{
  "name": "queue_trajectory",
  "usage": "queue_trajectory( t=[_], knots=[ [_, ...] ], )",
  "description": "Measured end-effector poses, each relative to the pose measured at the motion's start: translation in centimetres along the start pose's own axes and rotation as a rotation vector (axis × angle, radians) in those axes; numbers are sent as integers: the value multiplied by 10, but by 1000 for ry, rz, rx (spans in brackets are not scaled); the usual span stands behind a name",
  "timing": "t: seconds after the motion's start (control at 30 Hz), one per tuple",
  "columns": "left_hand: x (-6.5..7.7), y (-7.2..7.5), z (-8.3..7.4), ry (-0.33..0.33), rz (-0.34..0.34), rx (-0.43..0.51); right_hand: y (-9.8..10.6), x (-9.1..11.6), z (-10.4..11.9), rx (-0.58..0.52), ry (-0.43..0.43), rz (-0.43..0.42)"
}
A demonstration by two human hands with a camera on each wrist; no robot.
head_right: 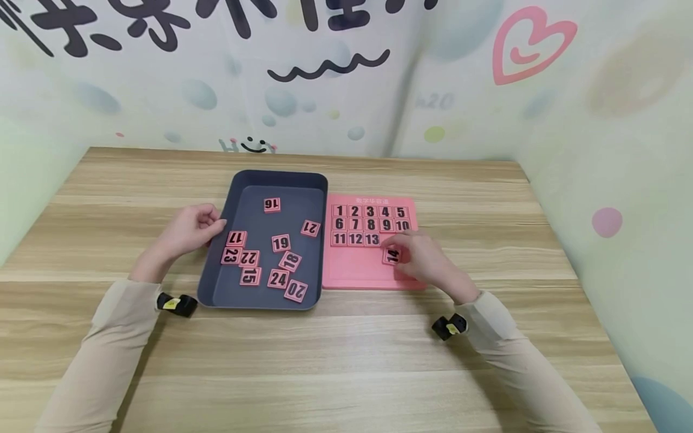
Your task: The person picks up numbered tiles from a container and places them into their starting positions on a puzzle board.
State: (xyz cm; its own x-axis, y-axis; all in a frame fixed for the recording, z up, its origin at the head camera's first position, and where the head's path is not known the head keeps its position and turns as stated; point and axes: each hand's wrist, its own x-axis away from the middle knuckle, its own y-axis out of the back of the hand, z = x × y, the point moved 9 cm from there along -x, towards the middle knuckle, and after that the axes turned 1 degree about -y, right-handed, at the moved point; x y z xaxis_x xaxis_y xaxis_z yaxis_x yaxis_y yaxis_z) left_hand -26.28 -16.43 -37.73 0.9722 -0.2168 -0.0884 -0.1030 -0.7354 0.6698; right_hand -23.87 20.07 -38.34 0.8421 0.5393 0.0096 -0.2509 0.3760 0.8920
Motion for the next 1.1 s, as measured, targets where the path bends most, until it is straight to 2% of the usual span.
queue_trajectory(
  t=[0.27, 0.5, 0.77, 1.1],
  knots=[
    [0, 0, 0, -8, 5, 11, 1, -2, -7, 20, -80, -20],
    [0, -1, 3, 7, 2, -11, 3, -9, -12, -24, -128, -66],
    [1, -1, 1, -3, 1, 5, 3, -17, -17, -44, -177, -112],
    [1, 0, -1, -11, -1, 13, 7, -20, -21, -115, -222, -115]
  ],
)
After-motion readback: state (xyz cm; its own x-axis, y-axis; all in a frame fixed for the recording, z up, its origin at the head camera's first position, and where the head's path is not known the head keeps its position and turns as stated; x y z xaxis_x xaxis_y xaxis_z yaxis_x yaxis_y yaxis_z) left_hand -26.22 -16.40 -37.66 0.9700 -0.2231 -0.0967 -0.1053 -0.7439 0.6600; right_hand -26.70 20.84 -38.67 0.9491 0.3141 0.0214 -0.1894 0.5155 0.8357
